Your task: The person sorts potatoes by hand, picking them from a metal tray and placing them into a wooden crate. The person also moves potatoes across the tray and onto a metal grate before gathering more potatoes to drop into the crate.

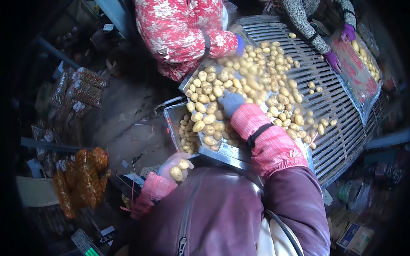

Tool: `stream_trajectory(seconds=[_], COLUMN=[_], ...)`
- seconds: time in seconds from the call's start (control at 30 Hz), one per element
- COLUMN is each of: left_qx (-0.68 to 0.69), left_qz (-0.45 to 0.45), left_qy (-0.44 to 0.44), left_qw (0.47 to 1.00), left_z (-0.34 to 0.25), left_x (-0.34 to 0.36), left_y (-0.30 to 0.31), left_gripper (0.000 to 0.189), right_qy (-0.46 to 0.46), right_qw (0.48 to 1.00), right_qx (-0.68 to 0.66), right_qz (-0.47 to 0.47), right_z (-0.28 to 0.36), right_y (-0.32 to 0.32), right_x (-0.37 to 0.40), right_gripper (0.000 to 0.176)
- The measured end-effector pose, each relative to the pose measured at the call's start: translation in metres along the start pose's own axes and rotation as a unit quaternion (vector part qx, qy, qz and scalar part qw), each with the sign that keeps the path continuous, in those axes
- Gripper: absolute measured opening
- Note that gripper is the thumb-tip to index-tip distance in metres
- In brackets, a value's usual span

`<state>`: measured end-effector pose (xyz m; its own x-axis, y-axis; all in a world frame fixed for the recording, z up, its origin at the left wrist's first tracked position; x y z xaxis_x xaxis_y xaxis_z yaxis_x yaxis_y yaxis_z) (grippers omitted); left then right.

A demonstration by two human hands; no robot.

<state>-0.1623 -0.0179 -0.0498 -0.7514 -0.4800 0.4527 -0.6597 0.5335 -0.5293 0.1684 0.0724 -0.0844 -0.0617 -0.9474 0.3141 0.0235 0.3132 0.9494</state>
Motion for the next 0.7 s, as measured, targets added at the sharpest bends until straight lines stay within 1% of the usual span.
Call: stream_trajectory(seconds=[0.07,0.1,0.2,0.23,0.27,0.3,0.33,0.37,0.4,0.43,0.47,0.53,0.57,0.67,0.7], left_qx=[0.008,0.011,0.010,0.009,0.003,-0.002,-0.009,-0.005,-0.002,0.001,0.002,0.002,0.000,0.005,0.017], left_qz=[-0.008,-0.010,-0.029,-0.038,-0.043,-0.046,-0.051,-0.048,-0.046,-0.044,-0.040,-0.032,-0.026,-0.010,-0.005], left_qy=[-0.011,-0.016,-0.023,-0.024,-0.027,-0.032,-0.035,-0.033,-0.032,-0.032,-0.032,-0.034,-0.030,-0.027,-0.026], left_qw=[1.000,1.000,0.999,0.999,0.999,0.998,0.998,0.998,0.998,0.999,0.999,0.999,0.999,1.000,1.000], left_z=[0.001,0.001,-0.003,-0.003,-0.003,-0.002,-0.003,-0.002,-0.001,-0.001,-0.001,0.003,0.004,0.003,0.005], left_x=[0.003,0.004,0.011,0.013,0.015,0.014,0.016,0.016,0.016,0.015,0.014,0.013,0.015,0.022,0.025], left_y=[0.005,0.007,0.012,0.014,0.017,0.022,0.024,0.027,0.030,0.033,0.034,0.038,0.039,0.044,0.047], left_gripper=[0.045,0.045,0.045,0.046,0.046,0.046,0.047,0.047,0.047,0.047,0.047,0.047,0.048,0.048,0.048], right_qy=[-0.024,-0.027,-0.004,-0.004,0.026,0.021,0.013,0.030,0.023,0.064,0.103,0.099,0.097,0.069,0.084], right_qw=[0.999,0.999,0.990,0.984,0.968,0.915,0.819,0.775,0.804,0.867,0.903,0.950,0.975,0.996,0.984], right_qx=[0.006,-0.016,-0.137,-0.173,-0.194,-0.392,-0.573,-0.630,-0.594,-0.478,-0.348,-0.247,-0.158,-0.040,-0.110], right_qz=[0.032,0.010,0.010,-0.045,-0.157,-0.091,-0.019,-0.036,-0.026,-0.129,-0.228,-0.161,-0.119,0.047,-0.111], right_z=[-0.003,-0.005,-0.016,-0.023,-0.028,-0.031,-0.028,-0.020,-0.011,0.007,0.030,0.067,0.088,0.115,0.114], right_y=[0.001,0.003,0.009,0.003,0.001,-0.005,-0.010,-0.011,-0.012,0.008,0.033,0.053,0.070,0.070,0.038], right_x=[0.005,0.008,0.025,0.027,0.034,0.028,0.023,0.025,0.023,0.027,0.033,0.013,0.006,-0.054,-0.088], right_gripper=[0.039,0.040,0.030,0.036,0.034,0.032,0.030,0.025,0.027,0.027,0.027,0.032,0.035,0.035,0.036])
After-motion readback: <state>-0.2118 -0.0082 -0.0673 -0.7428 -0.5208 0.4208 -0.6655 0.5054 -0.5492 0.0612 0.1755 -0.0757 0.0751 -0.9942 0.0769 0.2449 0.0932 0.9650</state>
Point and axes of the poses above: each hand's wrist, its own x-axis away from the middle knuckle, its own y-axis out of the back of the hand, z = x × y, the point moved 4 cm from there along -x, towards the middle knuckle, and after that the axes turned 6 degrees about z, right-handed, at the moved point
